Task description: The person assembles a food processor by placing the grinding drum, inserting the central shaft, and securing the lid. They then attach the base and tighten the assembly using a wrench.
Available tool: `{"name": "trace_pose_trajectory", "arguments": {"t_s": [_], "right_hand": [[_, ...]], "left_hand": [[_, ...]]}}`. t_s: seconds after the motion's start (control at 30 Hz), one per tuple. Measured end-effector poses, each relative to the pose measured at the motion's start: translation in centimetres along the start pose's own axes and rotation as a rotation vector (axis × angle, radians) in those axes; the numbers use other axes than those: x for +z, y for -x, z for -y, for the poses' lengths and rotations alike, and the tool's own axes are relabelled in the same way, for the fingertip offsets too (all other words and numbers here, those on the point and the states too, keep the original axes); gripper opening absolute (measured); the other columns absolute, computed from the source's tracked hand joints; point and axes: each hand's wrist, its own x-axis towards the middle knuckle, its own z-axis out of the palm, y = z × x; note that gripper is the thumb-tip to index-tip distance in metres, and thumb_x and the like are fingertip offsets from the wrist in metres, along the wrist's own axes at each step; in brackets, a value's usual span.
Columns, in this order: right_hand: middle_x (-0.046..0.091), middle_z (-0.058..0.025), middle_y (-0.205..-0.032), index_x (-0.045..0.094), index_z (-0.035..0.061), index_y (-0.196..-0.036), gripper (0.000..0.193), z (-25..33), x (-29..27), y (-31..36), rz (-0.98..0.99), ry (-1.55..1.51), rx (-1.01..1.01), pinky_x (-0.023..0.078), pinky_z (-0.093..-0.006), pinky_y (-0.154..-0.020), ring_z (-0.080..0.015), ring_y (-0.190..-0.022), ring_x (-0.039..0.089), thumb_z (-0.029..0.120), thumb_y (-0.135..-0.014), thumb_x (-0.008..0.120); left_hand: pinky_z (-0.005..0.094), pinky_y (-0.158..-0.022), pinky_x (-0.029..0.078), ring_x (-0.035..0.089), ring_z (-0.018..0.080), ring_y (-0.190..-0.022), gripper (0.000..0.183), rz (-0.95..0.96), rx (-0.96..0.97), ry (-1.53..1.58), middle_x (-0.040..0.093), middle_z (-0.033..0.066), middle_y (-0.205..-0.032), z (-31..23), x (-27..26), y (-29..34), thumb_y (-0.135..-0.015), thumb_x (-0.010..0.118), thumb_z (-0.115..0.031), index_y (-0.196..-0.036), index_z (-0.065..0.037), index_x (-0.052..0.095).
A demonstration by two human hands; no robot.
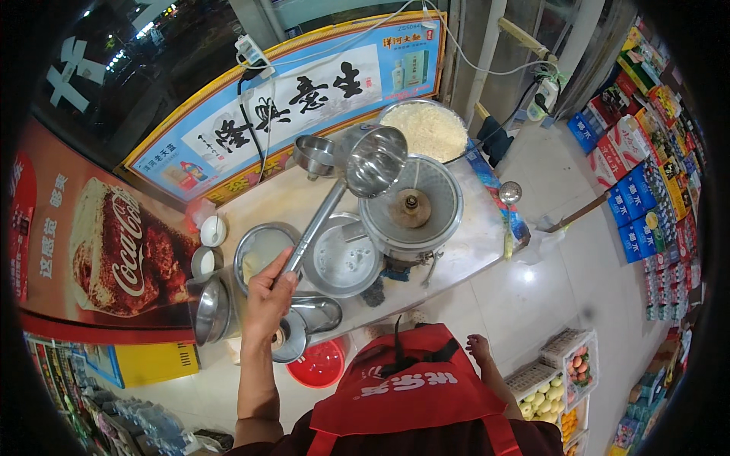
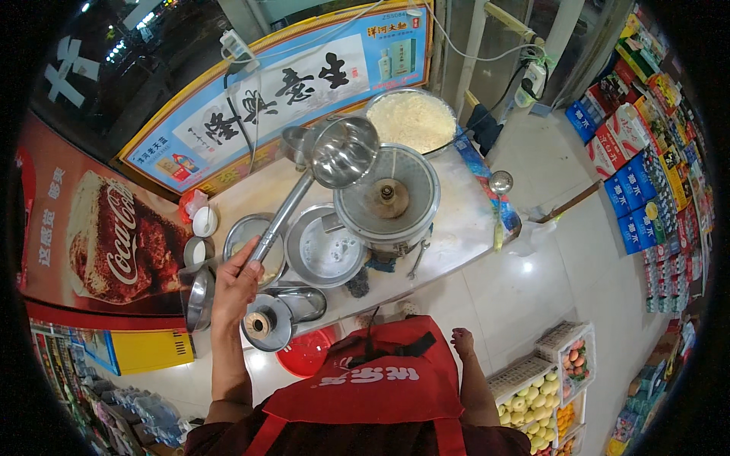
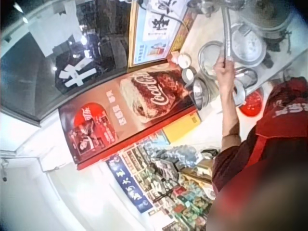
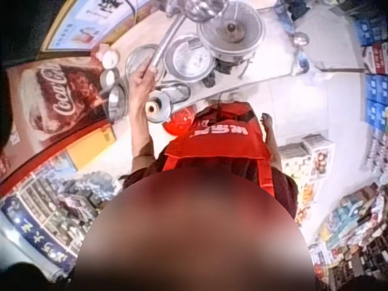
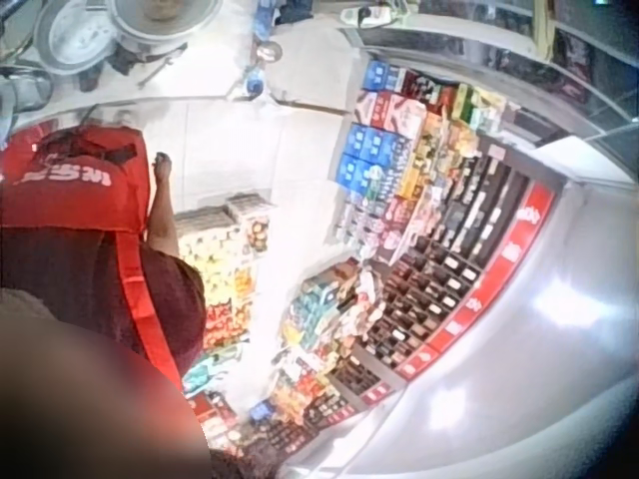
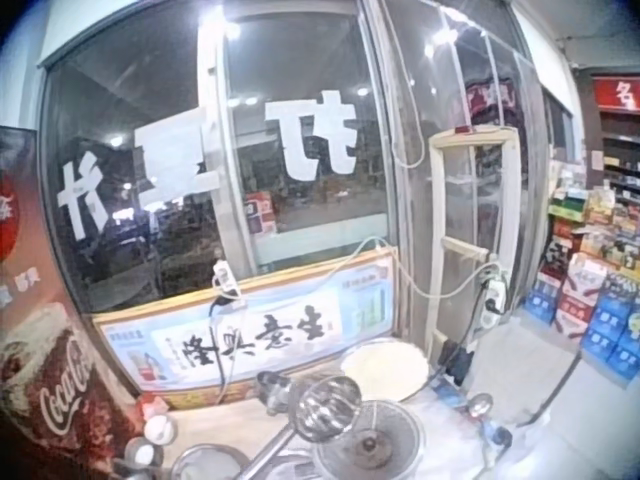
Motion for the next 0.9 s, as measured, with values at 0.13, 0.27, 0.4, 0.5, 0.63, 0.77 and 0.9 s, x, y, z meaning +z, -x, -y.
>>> {"name": "trace_pose_trajectory", "arguments": {"t_s": [0.13,0.27,0.4,0.5,0.63,0.77,0.9], "right_hand": [[0.069,-0.0081,-0.090,0.067,0.0024,-0.114,0.025,0.7,0.3,0.4,0.023,0.024,-0.006,0.051,-0.0281,-0.051,-0.0147,-0.067,0.067,0.012,-0.094,0.056],[0.069,-0.0076,-0.089,0.067,0.0026,-0.113,0.024,0.1,0.2,0.8,0.043,0.032,-0.017,0.051,-0.0283,-0.051,-0.0150,-0.067,0.067,0.012,-0.094,0.057],[0.068,-0.0082,-0.090,0.065,0.0022,-0.117,0.027,-0.8,-0.7,1.4,0.037,0.038,0.005,0.050,-0.0285,-0.052,-0.0164,-0.070,0.067,0.014,-0.096,0.054],[0.067,-0.0090,-0.091,0.063,0.0021,-0.119,0.028,-1.2,-1.3,1.8,0.026,0.047,0.030,0.050,-0.0287,-0.053,-0.0172,-0.071,0.067,0.015,-0.096,0.053],[0.067,-0.0092,-0.091,0.064,0.0026,-0.119,0.028,-1.4,-1.7,2.2,-0.009,0.076,0.084,0.050,-0.0288,-0.053,-0.0174,-0.072,0.066,0.014,-0.096,0.053],[0.067,-0.0080,-0.090,0.064,0.0027,-0.118,0.028,-1.6,-1.5,1.7,0.025,0.034,0.029,0.049,-0.0278,-0.052,-0.0164,-0.069,0.066,0.014,-0.095,0.053],[0.067,-0.0074,-0.084,0.068,0.0024,-0.111,0.022,-0.2,-1.2,0.2,-0.014,0.090,-0.149,0.051,-0.0287,-0.053,-0.0165,-0.067,0.066,0.011,-0.095,0.056]], "left_hand": [[0.0180,-0.051,0.030,0.037,0.0005,-0.058,0.049,-0.072,0.065,-0.172,0.056,-0.0079,-0.081,-0.5,-0.1,-1.1,-0.097,0.061,-0.009,-0.144,-0.002,0.052],[0.0183,-0.061,0.035,0.042,0.0019,-0.070,0.049,-0.088,0.250,-0.286,0.059,-0.0065,-0.092,-0.1,1.6,-3.9,-0.097,0.061,-0.010,-0.144,0.002,0.051],[0.0190,-0.081,0.043,0.049,0.0050,-0.090,0.048,-0.086,0.322,-0.365,0.063,-0.0003,-0.106,0.0,3.0,-4.7,-0.097,0.061,-0.011,-0.143,0.001,0.052],[0.0195,-0.080,0.043,0.049,0.0050,-0.088,0.048,-0.104,0.446,-0.365,0.063,0.0000,-0.103,0.1,3.4,-4.2,-0.097,0.062,-0.011,-0.143,0.000,0.052],[0.0191,-0.080,0.042,0.048,0.0053,-0.087,0.048,-0.148,0.428,-0.316,0.063,-0.0005,-0.106,0.3,2.1,-3.1,-0.097,0.062,-0.007,-0.144,-0.002,0.052],[0.0184,-0.068,0.041,0.047,0.0036,-0.075,0.049,-0.268,0.351,-0.263,0.061,-0.0024,-0.096,1.4,-0.5,-2.8,-0.097,0.063,-0.008,-0.144,-0.002,0.053],[0.0179,-0.042,0.026,0.033,-0.0009,-0.048,0.049,-0.359,0.293,0.039,0.054,-0.0033,-0.079,3.5,-3.1,-2.4,-0.098,0.062,-0.013,-0.145,-0.004,0.051]]}}
